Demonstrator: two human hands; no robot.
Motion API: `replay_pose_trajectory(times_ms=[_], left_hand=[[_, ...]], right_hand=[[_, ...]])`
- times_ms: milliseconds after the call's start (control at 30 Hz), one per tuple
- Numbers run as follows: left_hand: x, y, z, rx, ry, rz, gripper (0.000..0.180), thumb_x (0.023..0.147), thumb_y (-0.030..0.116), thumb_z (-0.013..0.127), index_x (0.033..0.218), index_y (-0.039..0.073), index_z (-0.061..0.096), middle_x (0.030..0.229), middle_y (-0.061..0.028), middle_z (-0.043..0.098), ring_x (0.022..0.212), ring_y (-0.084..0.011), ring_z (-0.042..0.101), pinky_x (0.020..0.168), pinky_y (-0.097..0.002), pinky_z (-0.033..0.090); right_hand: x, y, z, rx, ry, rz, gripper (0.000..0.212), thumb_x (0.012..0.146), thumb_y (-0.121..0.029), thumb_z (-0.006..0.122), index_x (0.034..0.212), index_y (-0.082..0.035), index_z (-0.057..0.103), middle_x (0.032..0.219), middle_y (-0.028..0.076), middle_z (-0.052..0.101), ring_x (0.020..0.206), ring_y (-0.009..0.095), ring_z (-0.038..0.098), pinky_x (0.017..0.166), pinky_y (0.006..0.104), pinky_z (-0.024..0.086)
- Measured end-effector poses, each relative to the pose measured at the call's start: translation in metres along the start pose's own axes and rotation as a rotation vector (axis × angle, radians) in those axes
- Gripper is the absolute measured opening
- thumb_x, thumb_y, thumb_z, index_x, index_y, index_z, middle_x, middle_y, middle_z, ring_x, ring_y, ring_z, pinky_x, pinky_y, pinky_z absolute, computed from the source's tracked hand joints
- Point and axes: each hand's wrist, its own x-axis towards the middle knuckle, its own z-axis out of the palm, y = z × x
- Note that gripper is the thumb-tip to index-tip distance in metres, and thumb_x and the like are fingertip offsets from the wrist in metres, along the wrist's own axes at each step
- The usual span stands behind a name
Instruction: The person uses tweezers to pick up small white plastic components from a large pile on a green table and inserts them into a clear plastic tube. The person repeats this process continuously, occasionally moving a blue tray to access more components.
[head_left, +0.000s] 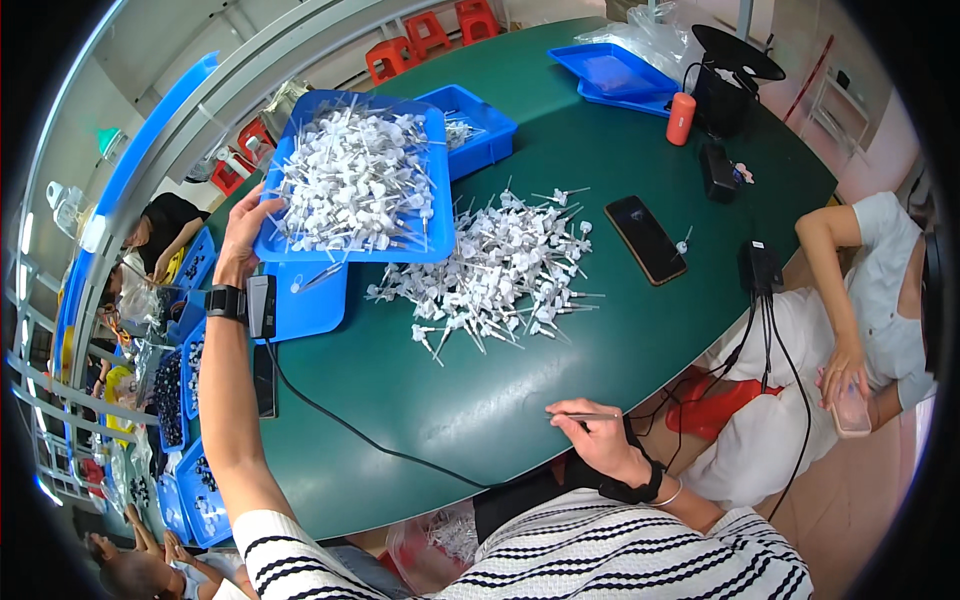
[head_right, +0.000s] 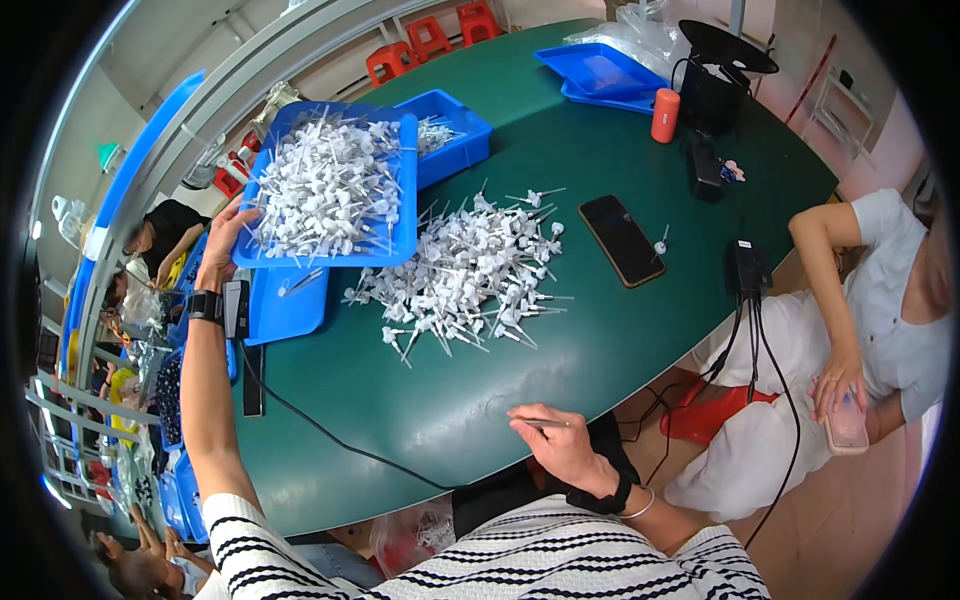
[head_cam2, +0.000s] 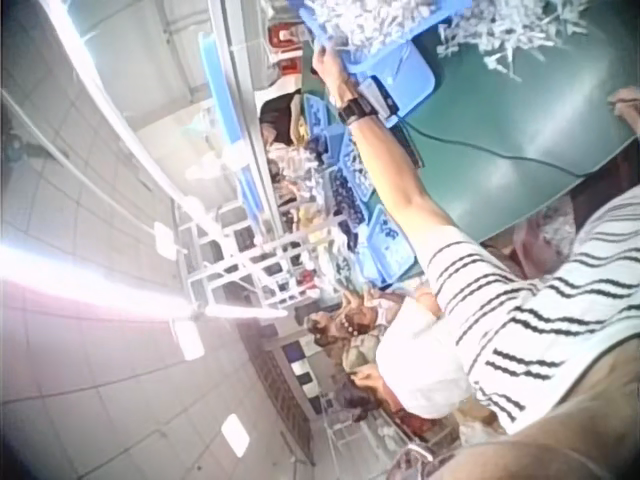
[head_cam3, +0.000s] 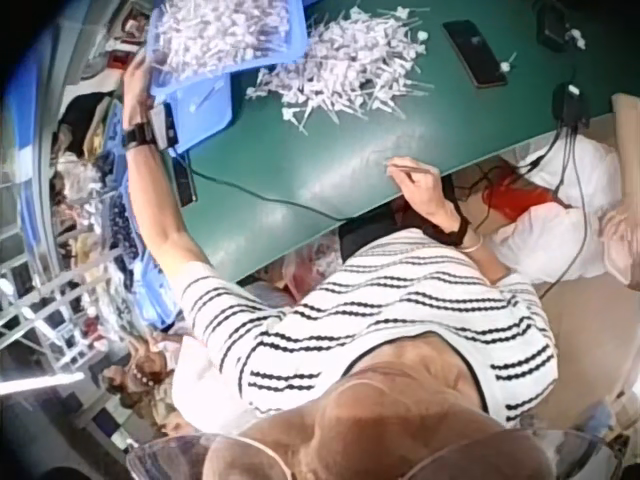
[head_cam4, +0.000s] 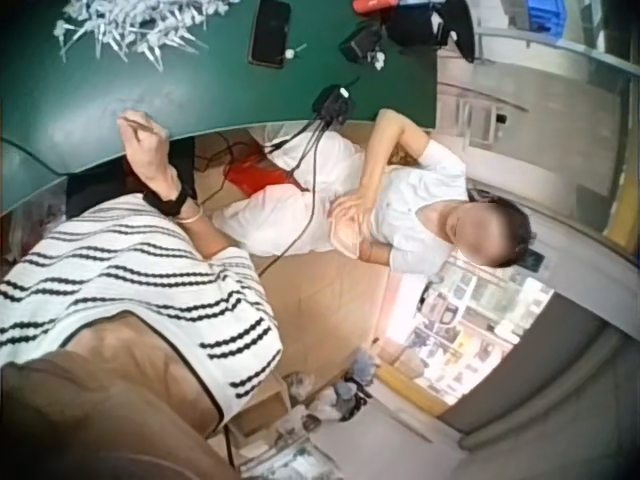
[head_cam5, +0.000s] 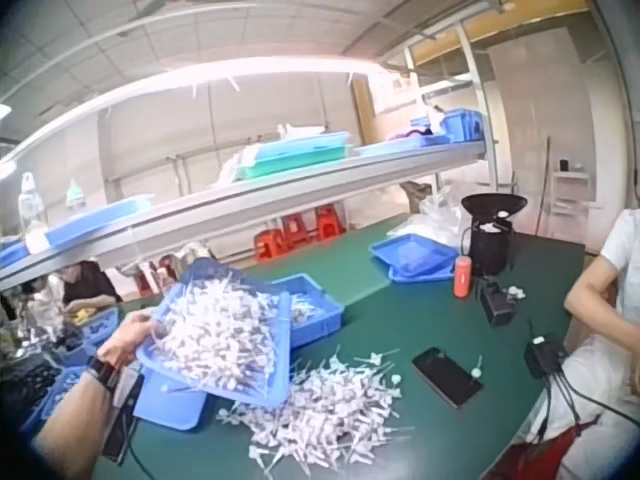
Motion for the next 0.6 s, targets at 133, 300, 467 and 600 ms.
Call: replay_pose_trajectory(times_ms=[133, 300, 467, 600], left_hand=[[0.006, 0.01, 0.002, 0.205, 0.004, 0.161, 0.046, 0.08, 0.003, 0.062, 0.126, 0.0, 0.057, 0.101, -0.0055, 0.066, 0.077, -0.0092, 0.063, 0.071, -0.0238, 0.052], [0.007, 0.036, 0.033, 0.709, 0.086, 0.419, 0.044, 0.082, 0.009, 0.059, 0.126, 0.007, 0.059, 0.087, -0.007, 0.069, 0.074, -0.0093, 0.061, 0.069, -0.0248, 0.048], [-0.025, 0.042, 0.085, 1.086, 0.142, 0.751, 0.05, 0.081, 0.005, 0.059, 0.13, 0.011, 0.054, 0.086, -0.0158, 0.067, 0.071, -0.022, 0.063, 0.067, -0.0324, 0.049], [-0.051, 0.054, 0.124, 1.292, 0.117, 0.865, 0.055, 0.077, 0.001, 0.059, 0.129, 0.018, 0.055, 0.092, -0.0138, 0.067, 0.076, -0.0296, 0.065, 0.066, -0.039, 0.052]], right_hand=[[-0.001, -0.002, 0.0, 0.001, -0.013, 0.01, 0.01, 0.085, -0.006, 0.066, 0.092, 0.0, 0.067, 0.088, 0.01, 0.07, 0.065, 0.021, 0.066, 0.057, 0.0282, 0.051], [-0.002, -0.003, -0.003, 0.073, -0.07, 0.164, 0.009, 0.088, -0.004, 0.063, 0.092, 0.003, 0.067, 0.091, 0.011, 0.07, 0.074, 0.017, 0.068, 0.065, 0.027, 0.053], [0.005, -0.002, -0.014, -0.033, 0.011, 0.103, 0.011, 0.089, -0.005, 0.061, 0.091, 0.004, 0.067, 0.092, 0.011, 0.07, 0.076, 0.018, 0.068, 0.067, 0.0274, 0.053], [0.019, 0.011, -0.027, -0.076, 0.127, 0.131, 0.011, 0.089, -0.006, 0.061, 0.09, 0.004, 0.067, 0.09, 0.012, 0.07, 0.073, 0.019, 0.068, 0.065, 0.0279, 0.052]])
